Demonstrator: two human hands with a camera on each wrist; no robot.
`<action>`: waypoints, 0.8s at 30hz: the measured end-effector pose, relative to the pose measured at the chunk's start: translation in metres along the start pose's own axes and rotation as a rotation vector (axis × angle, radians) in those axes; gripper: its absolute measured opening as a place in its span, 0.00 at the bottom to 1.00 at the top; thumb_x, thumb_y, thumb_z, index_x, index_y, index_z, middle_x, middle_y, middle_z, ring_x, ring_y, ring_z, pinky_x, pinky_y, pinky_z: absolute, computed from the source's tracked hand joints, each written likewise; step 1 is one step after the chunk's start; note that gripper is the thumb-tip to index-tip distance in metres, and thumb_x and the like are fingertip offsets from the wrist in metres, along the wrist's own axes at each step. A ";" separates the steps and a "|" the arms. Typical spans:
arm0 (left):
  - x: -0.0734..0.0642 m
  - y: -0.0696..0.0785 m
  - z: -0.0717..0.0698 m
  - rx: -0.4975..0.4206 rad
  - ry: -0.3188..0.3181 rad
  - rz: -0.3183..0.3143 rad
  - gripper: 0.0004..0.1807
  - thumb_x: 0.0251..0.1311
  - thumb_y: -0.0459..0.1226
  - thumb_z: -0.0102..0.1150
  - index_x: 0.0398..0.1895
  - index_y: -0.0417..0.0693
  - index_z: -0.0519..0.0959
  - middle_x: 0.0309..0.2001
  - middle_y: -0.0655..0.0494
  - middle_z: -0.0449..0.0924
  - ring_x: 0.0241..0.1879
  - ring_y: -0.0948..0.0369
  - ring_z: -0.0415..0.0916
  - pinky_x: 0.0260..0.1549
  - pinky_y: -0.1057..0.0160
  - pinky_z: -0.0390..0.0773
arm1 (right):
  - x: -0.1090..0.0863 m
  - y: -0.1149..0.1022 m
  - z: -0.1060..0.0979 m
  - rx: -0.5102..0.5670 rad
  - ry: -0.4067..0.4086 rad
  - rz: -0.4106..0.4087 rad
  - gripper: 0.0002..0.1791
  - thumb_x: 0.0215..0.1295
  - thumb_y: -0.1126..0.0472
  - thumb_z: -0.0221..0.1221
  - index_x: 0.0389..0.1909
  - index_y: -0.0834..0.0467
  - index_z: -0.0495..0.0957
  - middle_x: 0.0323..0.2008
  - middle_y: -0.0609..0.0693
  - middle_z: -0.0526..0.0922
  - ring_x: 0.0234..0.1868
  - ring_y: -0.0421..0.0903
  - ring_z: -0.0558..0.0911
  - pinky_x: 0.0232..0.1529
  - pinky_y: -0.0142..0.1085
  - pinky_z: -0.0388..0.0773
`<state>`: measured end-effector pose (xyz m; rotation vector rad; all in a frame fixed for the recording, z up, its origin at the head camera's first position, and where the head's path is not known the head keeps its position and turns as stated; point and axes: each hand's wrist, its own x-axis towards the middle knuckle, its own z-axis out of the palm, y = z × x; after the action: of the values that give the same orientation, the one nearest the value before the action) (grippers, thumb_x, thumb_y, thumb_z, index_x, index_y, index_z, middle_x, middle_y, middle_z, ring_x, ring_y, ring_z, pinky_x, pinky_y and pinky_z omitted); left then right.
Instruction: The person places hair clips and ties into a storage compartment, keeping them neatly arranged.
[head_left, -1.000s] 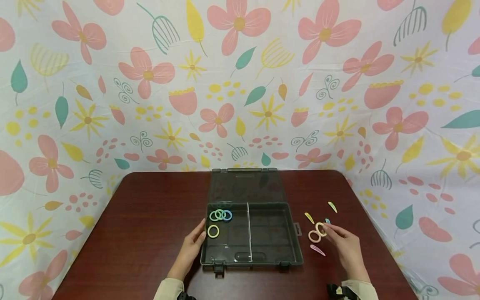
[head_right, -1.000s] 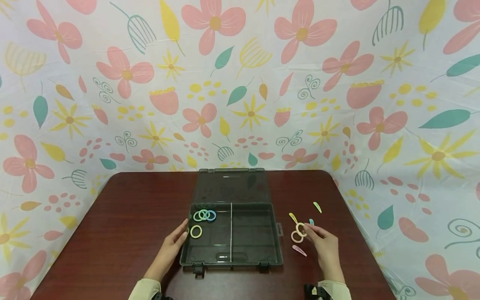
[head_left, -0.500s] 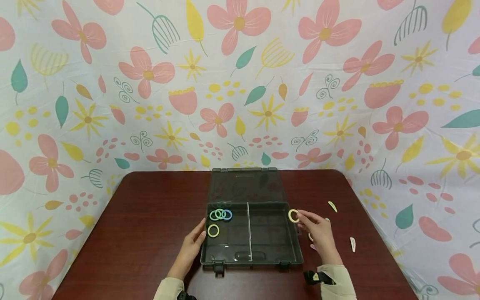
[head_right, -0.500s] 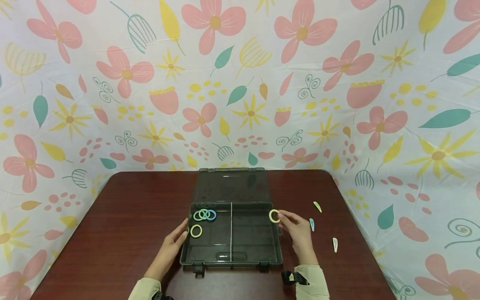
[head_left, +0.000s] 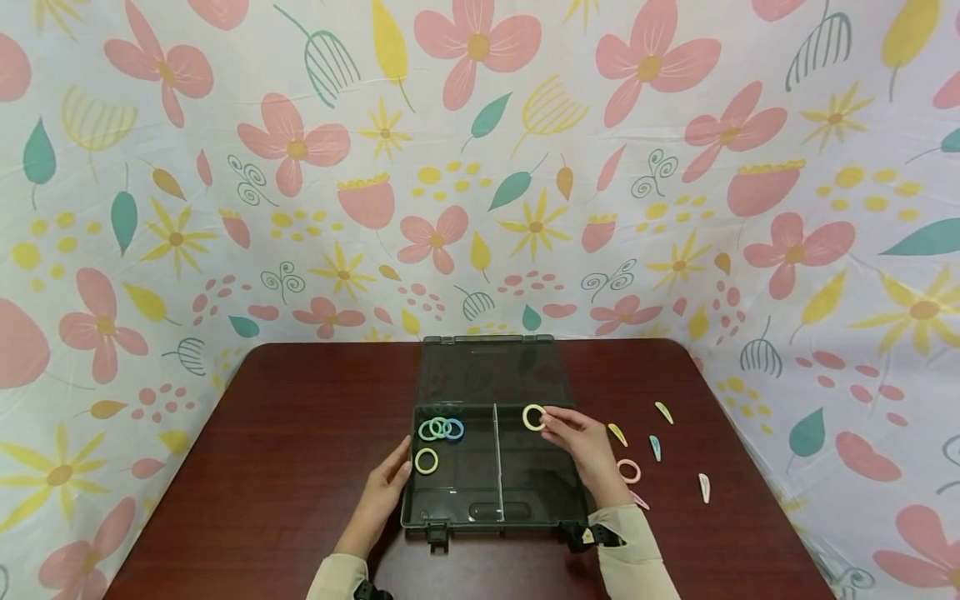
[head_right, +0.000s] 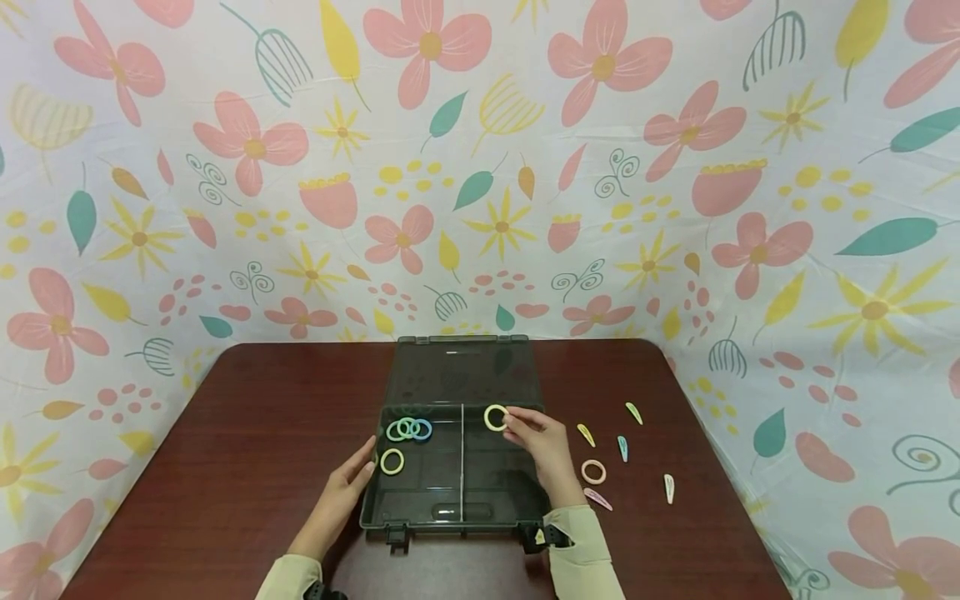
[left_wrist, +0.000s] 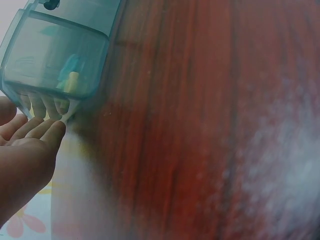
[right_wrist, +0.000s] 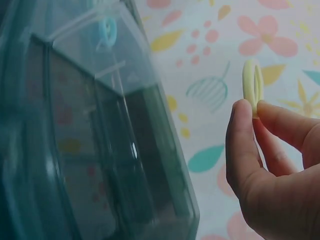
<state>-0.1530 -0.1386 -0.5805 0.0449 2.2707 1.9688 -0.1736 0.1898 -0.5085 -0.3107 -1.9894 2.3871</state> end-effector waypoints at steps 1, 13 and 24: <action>0.000 0.000 0.000 0.000 -0.001 0.000 0.28 0.72 0.35 0.48 0.73 0.48 0.60 0.72 0.45 0.55 0.72 0.44 0.48 0.65 0.41 0.56 | 0.000 0.000 0.005 0.007 -0.005 -0.004 0.21 0.61 0.72 0.62 0.54 0.75 0.75 0.43 0.57 0.83 0.38 0.44 0.86 0.44 0.37 0.82; 0.000 -0.001 0.000 0.002 0.009 -0.002 0.28 0.72 0.33 0.48 0.73 0.48 0.60 0.72 0.45 0.56 0.72 0.44 0.48 0.65 0.41 0.56 | 0.003 0.010 0.059 0.015 -0.081 -0.002 0.17 0.58 0.73 0.64 0.48 0.75 0.78 0.42 0.64 0.83 0.34 0.45 0.85 0.39 0.36 0.83; 0.001 -0.001 0.001 0.009 0.014 0.010 0.28 0.71 0.33 0.48 0.73 0.47 0.60 0.72 0.45 0.56 0.71 0.44 0.49 0.65 0.42 0.57 | -0.003 0.028 0.103 -0.027 -0.178 0.081 0.18 0.60 0.72 0.63 0.50 0.76 0.76 0.40 0.64 0.83 0.34 0.47 0.86 0.39 0.36 0.83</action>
<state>-0.1541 -0.1378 -0.5812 0.0432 2.2921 1.9699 -0.1847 0.0845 -0.5178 -0.1885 -2.1229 2.5211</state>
